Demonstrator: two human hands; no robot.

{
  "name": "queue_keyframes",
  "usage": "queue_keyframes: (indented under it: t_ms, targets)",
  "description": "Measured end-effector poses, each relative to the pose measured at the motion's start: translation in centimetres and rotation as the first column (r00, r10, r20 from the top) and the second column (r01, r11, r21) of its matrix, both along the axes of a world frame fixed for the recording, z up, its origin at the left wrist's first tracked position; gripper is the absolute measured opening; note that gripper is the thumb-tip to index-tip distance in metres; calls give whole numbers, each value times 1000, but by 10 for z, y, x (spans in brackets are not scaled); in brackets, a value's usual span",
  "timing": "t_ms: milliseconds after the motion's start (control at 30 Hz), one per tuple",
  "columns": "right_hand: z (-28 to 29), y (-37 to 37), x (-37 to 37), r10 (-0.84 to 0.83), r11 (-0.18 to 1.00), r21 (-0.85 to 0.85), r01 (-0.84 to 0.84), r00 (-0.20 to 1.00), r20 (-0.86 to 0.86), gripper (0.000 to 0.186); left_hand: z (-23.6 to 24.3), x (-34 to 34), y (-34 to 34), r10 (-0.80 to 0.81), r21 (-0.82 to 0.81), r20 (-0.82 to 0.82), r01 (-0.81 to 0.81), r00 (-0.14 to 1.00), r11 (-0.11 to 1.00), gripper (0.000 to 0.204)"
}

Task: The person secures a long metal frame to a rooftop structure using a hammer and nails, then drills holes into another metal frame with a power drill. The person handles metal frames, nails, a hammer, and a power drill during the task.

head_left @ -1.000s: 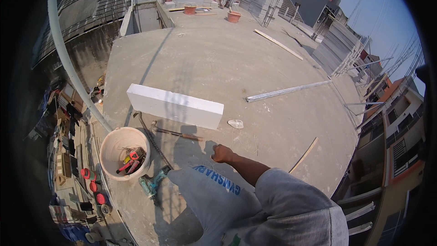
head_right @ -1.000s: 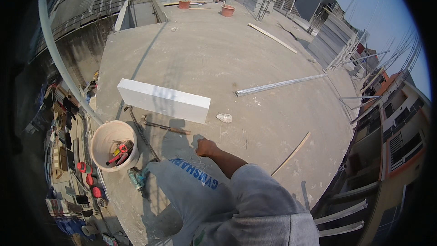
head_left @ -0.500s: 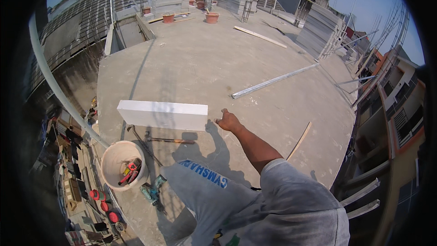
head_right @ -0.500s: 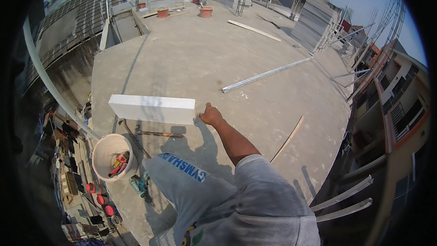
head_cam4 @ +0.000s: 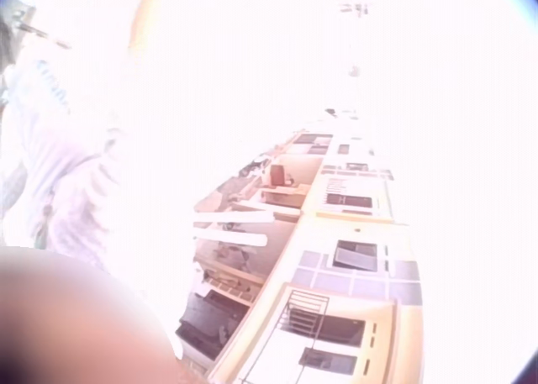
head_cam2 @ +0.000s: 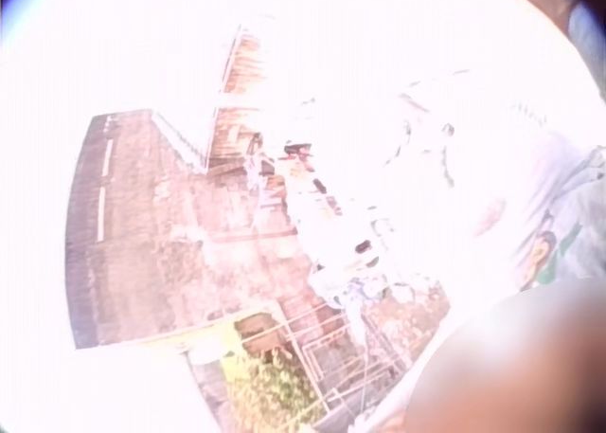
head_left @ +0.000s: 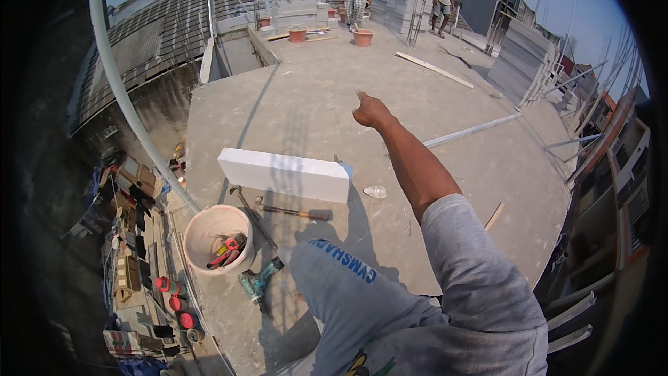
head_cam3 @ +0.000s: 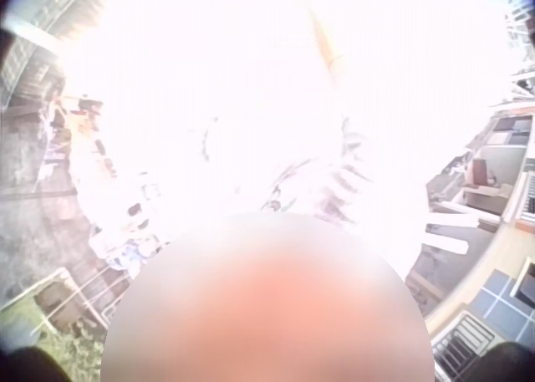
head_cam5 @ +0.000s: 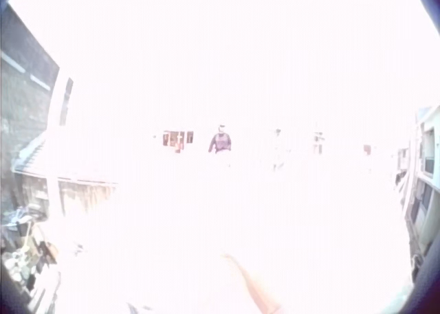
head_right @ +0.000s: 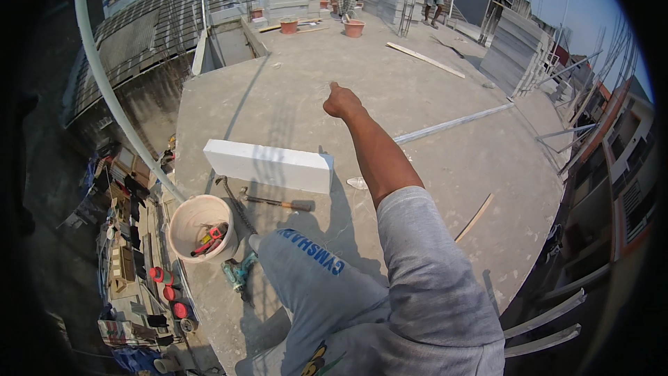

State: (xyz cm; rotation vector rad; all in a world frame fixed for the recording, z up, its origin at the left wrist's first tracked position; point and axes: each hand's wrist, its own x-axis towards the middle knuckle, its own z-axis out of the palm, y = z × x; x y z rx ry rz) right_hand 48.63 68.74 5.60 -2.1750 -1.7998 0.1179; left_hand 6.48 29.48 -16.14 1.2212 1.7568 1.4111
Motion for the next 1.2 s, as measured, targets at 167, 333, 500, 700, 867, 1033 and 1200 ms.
queue_keyframes:
  t_ms: [167,333,500,700,867,1033,1200]
  targets:
    - [58,18,-36,6,1000,-8,-6,1000,27,69,4,-4,-5,22,4,0,-22,1000,1000,69]
    - [84,22,-62,27,1000,14,-27,998,-65,68,6,-8,-12,50,21,-4,-50,999,999,70]
    - [59,13,-87,183,982,47,-185,982,44,65,10,-15,-22,80,24,-5,-80,997,997,72]
    - [-53,-122,-127,546,785,-81,-614,748,-377,57,13,-22,-31,126,41,-11,-125,992,991,74]
    - [-104,-286,-145,689,698,132,-703,612,-388,53,15,-29,-39,159,41,-16,-158,987,987,75]
    - [-109,-349,-143,740,668,60,-742,652,-166,43,19,-29,-42,177,58,-17,-176,984,983,77]
    - [-113,-336,-162,840,520,-20,-854,515,-171,27,28,-31,-53,210,90,-28,-206,977,974,79]
